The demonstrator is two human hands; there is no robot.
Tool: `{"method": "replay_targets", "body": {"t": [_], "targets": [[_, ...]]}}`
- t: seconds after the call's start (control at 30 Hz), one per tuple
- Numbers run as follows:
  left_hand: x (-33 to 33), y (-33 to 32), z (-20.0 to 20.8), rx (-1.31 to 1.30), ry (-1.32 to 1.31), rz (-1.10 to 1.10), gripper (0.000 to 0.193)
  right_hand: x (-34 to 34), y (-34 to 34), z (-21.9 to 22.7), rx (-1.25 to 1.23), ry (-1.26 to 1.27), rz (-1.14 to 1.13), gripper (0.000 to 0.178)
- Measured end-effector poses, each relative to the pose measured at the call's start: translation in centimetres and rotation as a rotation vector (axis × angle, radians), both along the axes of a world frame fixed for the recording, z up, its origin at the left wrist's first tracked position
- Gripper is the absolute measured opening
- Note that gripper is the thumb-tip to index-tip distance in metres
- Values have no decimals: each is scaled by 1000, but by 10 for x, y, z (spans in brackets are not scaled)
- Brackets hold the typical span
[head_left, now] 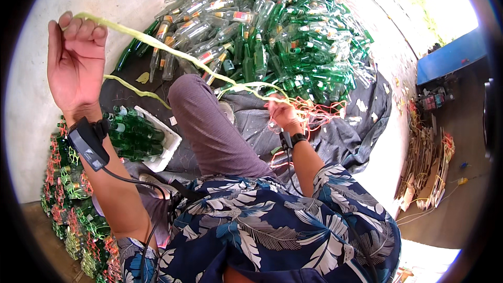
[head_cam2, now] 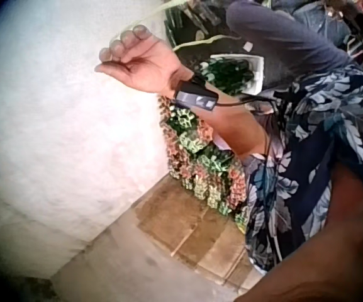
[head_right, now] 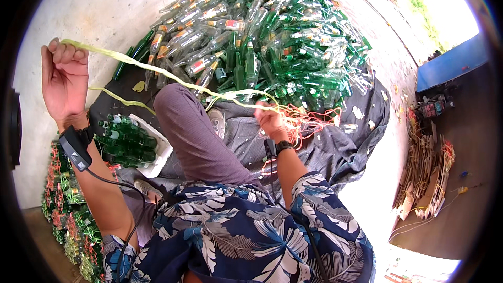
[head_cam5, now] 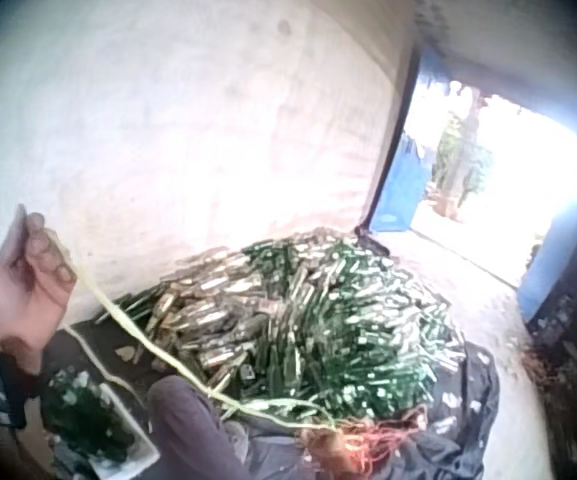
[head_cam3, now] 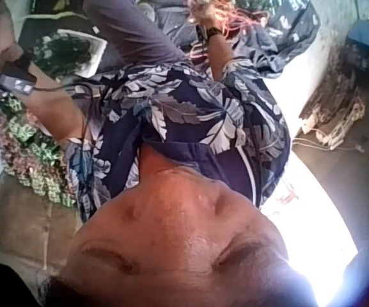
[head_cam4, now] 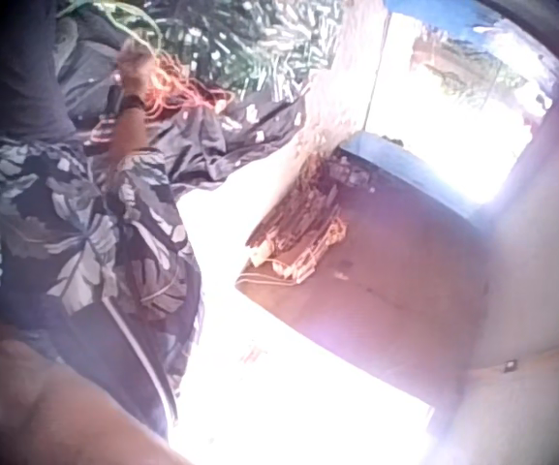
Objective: The person sits on a tarp and unties a bundle of green glass bottles. They then pick up individual bottles, place them into a white styrofoam tray, and tie them together using a red string.
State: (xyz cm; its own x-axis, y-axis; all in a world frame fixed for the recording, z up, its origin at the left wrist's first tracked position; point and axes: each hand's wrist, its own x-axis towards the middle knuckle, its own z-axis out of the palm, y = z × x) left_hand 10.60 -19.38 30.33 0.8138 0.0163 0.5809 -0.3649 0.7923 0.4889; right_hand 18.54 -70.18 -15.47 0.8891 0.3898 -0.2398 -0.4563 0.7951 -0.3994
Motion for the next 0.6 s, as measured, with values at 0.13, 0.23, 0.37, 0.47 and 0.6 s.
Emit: {"method": "replay_targets", "body": {"t": [0.13,0.23,0.37,0.47,0.6], "targets": [[7,85,-27,66,74,86,27,23,-19,6,124,231,-463,33],[33,145,-52,51,217,300,31,32,-131,-35,140,168,-453,14],[70,228,-91,-9,318,661,35,26,-232,-54,201,210,-141,26],[93,241,-122,140,424,541,28,36,-198,-44,9,183,-266,19],[80,97,-138,884,981,347,47,9,-32,85,-176,-70,-69,25]]}}
